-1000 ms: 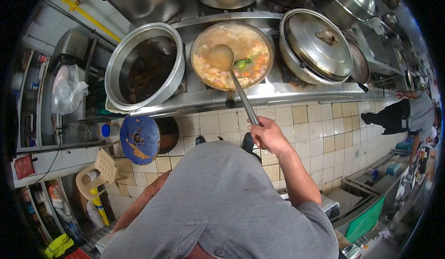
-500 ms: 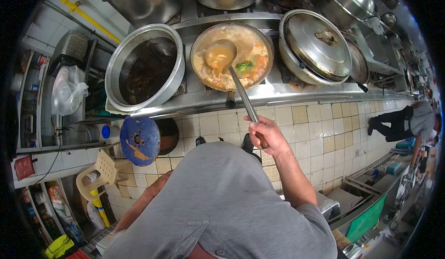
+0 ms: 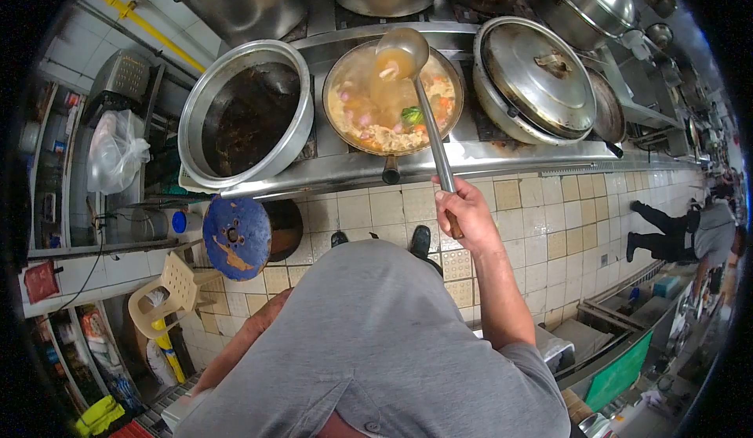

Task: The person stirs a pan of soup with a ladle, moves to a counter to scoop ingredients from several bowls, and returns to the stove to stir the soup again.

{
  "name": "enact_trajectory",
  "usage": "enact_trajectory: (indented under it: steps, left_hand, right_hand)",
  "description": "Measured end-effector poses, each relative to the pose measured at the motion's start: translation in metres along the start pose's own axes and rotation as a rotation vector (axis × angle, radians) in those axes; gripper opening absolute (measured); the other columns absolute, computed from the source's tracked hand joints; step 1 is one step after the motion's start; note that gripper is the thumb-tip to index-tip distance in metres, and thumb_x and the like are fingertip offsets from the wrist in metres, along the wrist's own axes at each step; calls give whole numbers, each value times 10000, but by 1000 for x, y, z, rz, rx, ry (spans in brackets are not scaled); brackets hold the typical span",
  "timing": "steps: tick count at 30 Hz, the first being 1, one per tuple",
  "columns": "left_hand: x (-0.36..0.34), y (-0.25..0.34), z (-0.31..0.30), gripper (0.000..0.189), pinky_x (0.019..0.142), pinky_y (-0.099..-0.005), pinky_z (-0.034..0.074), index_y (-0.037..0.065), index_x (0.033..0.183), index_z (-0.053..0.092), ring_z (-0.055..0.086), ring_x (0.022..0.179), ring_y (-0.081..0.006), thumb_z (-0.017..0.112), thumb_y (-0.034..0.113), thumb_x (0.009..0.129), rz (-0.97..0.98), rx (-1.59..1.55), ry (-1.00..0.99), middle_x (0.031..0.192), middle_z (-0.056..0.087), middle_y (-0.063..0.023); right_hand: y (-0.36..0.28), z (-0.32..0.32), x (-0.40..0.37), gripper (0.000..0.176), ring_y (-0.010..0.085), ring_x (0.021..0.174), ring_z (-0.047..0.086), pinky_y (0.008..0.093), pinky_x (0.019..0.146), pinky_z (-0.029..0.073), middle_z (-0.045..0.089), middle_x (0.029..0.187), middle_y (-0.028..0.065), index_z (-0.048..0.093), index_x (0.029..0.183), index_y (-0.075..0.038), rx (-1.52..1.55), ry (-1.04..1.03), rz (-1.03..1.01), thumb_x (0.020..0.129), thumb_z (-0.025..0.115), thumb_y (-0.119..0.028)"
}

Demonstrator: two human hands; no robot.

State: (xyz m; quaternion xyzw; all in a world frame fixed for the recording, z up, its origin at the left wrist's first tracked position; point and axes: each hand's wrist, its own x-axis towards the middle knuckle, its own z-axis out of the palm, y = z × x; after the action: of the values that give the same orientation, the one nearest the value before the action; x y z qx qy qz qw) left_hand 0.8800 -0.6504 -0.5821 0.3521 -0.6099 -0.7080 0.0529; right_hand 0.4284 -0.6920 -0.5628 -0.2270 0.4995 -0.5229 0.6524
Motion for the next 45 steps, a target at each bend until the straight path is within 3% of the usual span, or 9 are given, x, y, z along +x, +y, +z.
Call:
enact_trajectory:
  steps: [7,10,12,21,38,45]
  left_hand:
    - [-2,-7,-3,990,1051,-420,441,74,1432,517,586,1203,-340,894,436,591,112,242,31,1314,620,-151]
    - [-2,-6,-2,964,1060,-414,437,86,1434,519,582,1219,-329,883,433,612,119,202,24,1323,618,-148]
    - [-3,-8,1,956,1067,-406,434,96,1442,516,578,1233,-314,878,430,624,25,40,6,1332,616,-142]
    - [-5,-4,2,950,1081,-397,429,97,1441,522,572,1263,-304,875,433,625,-96,43,30,1366,609,-136]
    - [-8,-4,4,1022,1086,-402,422,82,1437,523,572,1265,-305,899,469,569,-98,-42,33,1363,614,-141]
    - [-6,-8,2,973,1066,-402,435,87,1392,563,585,1238,-295,909,456,561,-24,7,29,1329,629,-128]
  right_hand:
    - [-7,-1,0,348,83,437,477,235,391,339,535,646,1,568,1295,9,-26,1,-62,969,611,-102]
    - [-9,-2,-1,345,83,432,476,234,390,342,533,637,0,571,1294,5,-25,1,-72,969,611,-102]
    - [-10,-2,-1,344,83,431,476,233,391,347,532,635,-1,572,1295,3,-25,-12,-78,968,610,-100]
    - [-8,-4,-3,347,80,430,475,236,397,340,527,626,-10,570,1297,13,-191,32,-76,960,610,-62]
    - [17,-11,9,346,73,444,459,258,398,330,515,595,-12,572,1268,45,-544,73,90,958,625,-97]
    - [27,-9,-6,367,84,463,474,254,396,336,543,654,5,559,1281,58,-335,-5,169,956,615,-103]
